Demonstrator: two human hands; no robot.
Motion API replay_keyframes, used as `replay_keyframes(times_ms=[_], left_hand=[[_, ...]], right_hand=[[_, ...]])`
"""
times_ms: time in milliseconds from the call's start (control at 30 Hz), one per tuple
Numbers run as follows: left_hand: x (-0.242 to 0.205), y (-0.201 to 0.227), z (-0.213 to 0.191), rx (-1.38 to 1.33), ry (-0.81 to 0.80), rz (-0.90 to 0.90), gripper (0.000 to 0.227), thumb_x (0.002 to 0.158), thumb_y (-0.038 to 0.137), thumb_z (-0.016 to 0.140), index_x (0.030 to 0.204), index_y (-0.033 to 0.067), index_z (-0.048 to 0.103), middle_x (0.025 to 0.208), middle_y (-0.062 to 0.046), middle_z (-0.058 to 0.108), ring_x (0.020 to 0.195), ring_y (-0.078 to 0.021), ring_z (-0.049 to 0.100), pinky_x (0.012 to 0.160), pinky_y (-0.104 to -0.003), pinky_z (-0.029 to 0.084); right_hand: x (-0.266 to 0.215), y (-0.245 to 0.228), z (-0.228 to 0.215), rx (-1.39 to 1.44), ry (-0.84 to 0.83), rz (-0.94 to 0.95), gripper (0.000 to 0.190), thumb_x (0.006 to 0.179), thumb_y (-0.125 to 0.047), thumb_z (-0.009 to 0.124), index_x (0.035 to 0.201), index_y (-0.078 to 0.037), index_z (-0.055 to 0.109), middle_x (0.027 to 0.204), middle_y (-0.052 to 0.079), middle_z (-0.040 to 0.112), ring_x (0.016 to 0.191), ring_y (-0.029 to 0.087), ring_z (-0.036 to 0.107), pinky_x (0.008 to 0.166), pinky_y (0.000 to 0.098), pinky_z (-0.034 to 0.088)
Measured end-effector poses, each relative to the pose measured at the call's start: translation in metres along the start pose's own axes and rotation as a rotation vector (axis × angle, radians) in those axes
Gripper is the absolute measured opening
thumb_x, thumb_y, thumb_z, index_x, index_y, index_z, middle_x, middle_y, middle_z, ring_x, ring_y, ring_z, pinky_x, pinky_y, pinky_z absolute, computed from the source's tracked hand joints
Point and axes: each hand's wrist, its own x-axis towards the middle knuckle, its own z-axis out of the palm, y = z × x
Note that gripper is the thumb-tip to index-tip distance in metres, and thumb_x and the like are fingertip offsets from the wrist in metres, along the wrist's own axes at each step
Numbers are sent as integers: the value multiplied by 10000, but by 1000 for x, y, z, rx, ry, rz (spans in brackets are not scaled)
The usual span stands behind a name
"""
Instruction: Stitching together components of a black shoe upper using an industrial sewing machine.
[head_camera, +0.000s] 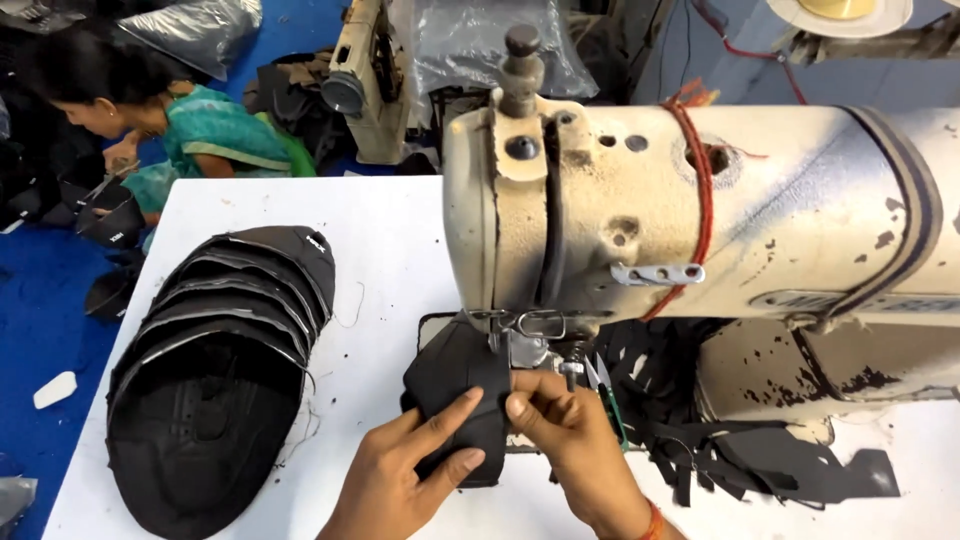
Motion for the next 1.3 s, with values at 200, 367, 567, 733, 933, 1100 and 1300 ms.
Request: replay_keyframes(times_ms=[200, 367, 567, 733, 933, 1100, 1300], left_hand=[[15, 6, -9, -164, -3, 18, 503, 924, 236, 737, 1401, 119, 630, 753, -152, 720, 653, -135, 644, 602, -304, 536], [29, 22, -14, -265, 45, 30, 471, 979, 217, 690, 1420, 74, 606, 757, -127, 702, 703, -62, 571, 617, -281, 527], [44, 31, -16, -162, 16, -275, 521, 920, 288, 692, 1422, 156, 644, 547, -98, 548, 498, -86, 428, 468, -317, 403], [56, 21, -16, -215, 65, -206, 521, 895, 283, 705, 1391, 129, 665, 724, -78, 748, 579, -73, 491, 543, -295, 453], [56, 18, -20, -342, 12, -168, 487, 904, 251, 695, 1368, 104, 661, 890, -89, 804, 781, -76, 675, 755, -270, 556], [57, 13, -19, -397, 6, -88, 474, 916, 239, 682, 1363, 84, 655, 1057, -90, 812, 930, -89, 716, 868, -273, 557], [63, 6, -16, -384, 55, -38, 459, 935, 233, 688, 1356, 55, 652, 1139, -101, 798, 1016, -95, 711, 921, -276, 536]], right_hand=[[4, 3, -1, 65, -80, 159, 251, 944, -122, 619, 1116, 26, 726, 948, 48, 774, 860, 133, 707, 828, 312, 588], [7, 16, -4, 58, 62, 34, 198, 936, -34, 707, 1083, 85, 763, 849, 70, 733, 777, 137, 635, 731, 300, 516], [6, 1, 8, 93, 172, 83, 240, 869, 4, 702, 1086, 93, 751, 908, 94, 795, 815, 140, 687, 758, 279, 531], [1, -3, 13, 127, 62, 61, 269, 910, -1, 665, 1149, 104, 726, 971, 105, 797, 879, 145, 698, 841, 276, 537], [-5, -2, 23, 177, 172, 94, 312, 912, -25, 650, 1202, 78, 706, 1072, 122, 780, 938, 169, 697, 879, 331, 543], [-5, 7, 23, 222, 186, 84, 335, 900, 2, 639, 1223, 64, 701, 1118, 128, 762, 1004, 186, 708, 915, 348, 556], [-1, 21, 15, 223, 196, 41, 355, 893, 18, 643, 1243, 59, 691, 1104, 120, 758, 1007, 170, 694, 912, 329, 542]])
